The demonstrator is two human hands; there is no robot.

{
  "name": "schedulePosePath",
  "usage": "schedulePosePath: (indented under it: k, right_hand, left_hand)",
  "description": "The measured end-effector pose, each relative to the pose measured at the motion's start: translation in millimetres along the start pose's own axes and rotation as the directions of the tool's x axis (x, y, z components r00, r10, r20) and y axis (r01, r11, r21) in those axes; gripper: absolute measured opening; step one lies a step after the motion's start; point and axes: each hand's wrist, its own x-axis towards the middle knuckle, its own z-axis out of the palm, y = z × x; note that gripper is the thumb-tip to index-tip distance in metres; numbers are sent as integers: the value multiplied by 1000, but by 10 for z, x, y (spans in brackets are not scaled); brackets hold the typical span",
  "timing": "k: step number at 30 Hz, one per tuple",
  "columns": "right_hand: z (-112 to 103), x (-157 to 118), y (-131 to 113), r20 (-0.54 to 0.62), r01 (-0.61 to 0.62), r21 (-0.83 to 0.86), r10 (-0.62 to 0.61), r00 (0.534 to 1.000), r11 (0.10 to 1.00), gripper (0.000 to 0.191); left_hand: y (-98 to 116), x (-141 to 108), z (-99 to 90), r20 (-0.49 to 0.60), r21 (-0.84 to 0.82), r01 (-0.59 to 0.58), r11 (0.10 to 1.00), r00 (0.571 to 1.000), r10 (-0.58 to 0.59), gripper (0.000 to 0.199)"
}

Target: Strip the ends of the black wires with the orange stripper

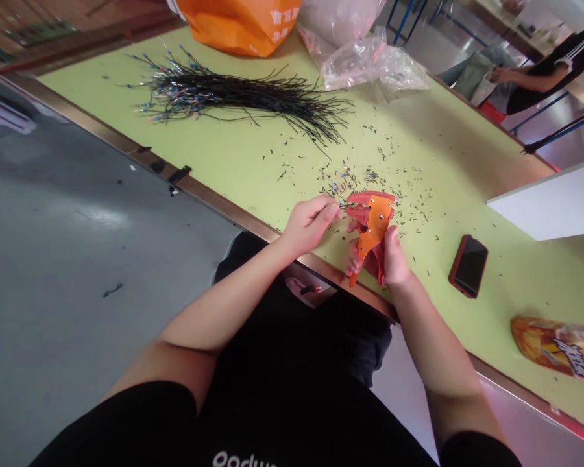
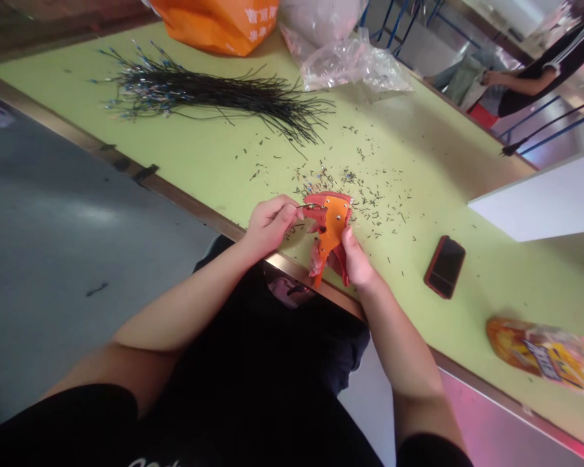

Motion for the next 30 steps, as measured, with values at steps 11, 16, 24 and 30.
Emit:
schedulePosePath:
  k: [11, 16, 24, 30]
  right_hand:
    - [122, 28, 67, -198, 40, -119, -63, 978, 992, 61]
    - [161, 49, 126, -212, 45, -143, -75, 974, 989, 60]
    - [154, 85, 194, -187, 104, -161, -134, 973, 982, 59]
    - [145, -44, 23, -176, 256, -211, -295, 939, 943, 54]
  left_hand:
    - [-17, 17, 13, -36, 43, 65, 997, 997, -63, 59]
    - [-54, 57, 16, -40, -51, 114, 992, 992, -116, 62]
    - [-53, 82, 31, 10, -258, 178, 950, 983, -182, 62]
    - [-152, 187, -82, -93, -280, 96, 955, 988, -127, 62]
